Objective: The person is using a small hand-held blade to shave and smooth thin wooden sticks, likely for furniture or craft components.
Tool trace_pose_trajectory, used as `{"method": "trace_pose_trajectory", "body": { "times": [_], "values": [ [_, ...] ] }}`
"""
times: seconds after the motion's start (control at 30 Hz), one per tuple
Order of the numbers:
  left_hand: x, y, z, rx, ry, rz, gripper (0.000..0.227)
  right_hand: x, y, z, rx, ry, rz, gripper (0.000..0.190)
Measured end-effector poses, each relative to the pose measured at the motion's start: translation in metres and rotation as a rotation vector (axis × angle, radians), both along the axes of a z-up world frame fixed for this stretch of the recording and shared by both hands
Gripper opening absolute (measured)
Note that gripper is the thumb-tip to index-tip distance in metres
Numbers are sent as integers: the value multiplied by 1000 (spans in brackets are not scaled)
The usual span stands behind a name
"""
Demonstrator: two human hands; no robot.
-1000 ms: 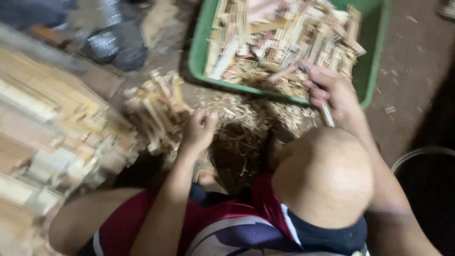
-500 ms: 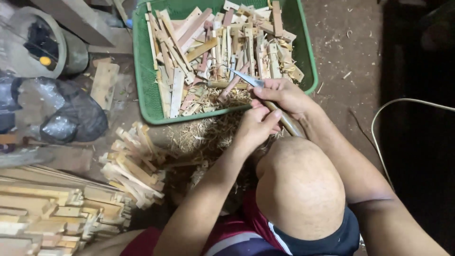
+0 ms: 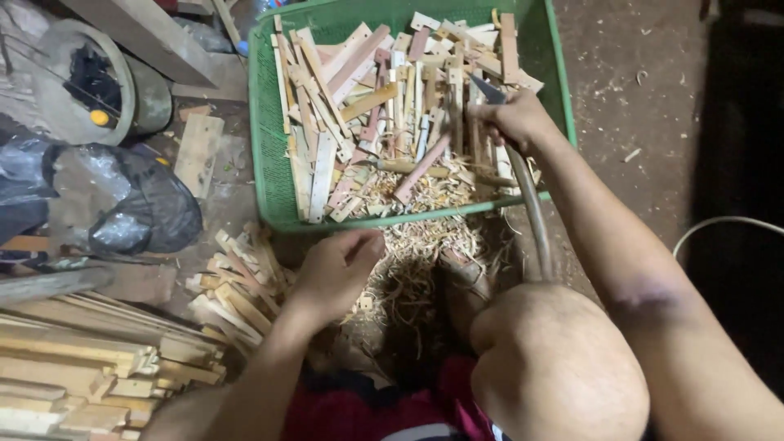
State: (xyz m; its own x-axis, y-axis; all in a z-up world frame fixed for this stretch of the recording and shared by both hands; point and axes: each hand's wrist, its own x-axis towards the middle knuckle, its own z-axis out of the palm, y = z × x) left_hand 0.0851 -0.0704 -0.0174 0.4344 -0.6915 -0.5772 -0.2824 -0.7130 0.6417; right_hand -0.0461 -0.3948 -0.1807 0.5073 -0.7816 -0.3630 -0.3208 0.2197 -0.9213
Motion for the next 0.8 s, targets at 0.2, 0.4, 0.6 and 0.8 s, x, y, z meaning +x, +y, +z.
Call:
{"method": "trace_pose_trajectory", "body": {
  "times": [0.2, 0.4, 0.6, 0.8],
  "values": [
    [7, -4, -16, -156, 31, -91, 22, 91, -25, -1, -189, 266, 226, 16],
    [13, -3, -16, -271, 0, -8, 32, 161, -36, -42, -281, 379, 317, 23],
    [33, 8, -30, -271, 41, 87, 32, 198, -57, -61, -292, 542, 362, 15],
    [42, 13, -33, -331, 7, 92, 27, 200, -62, -63, -257, 630, 370, 24]
  ]
}}
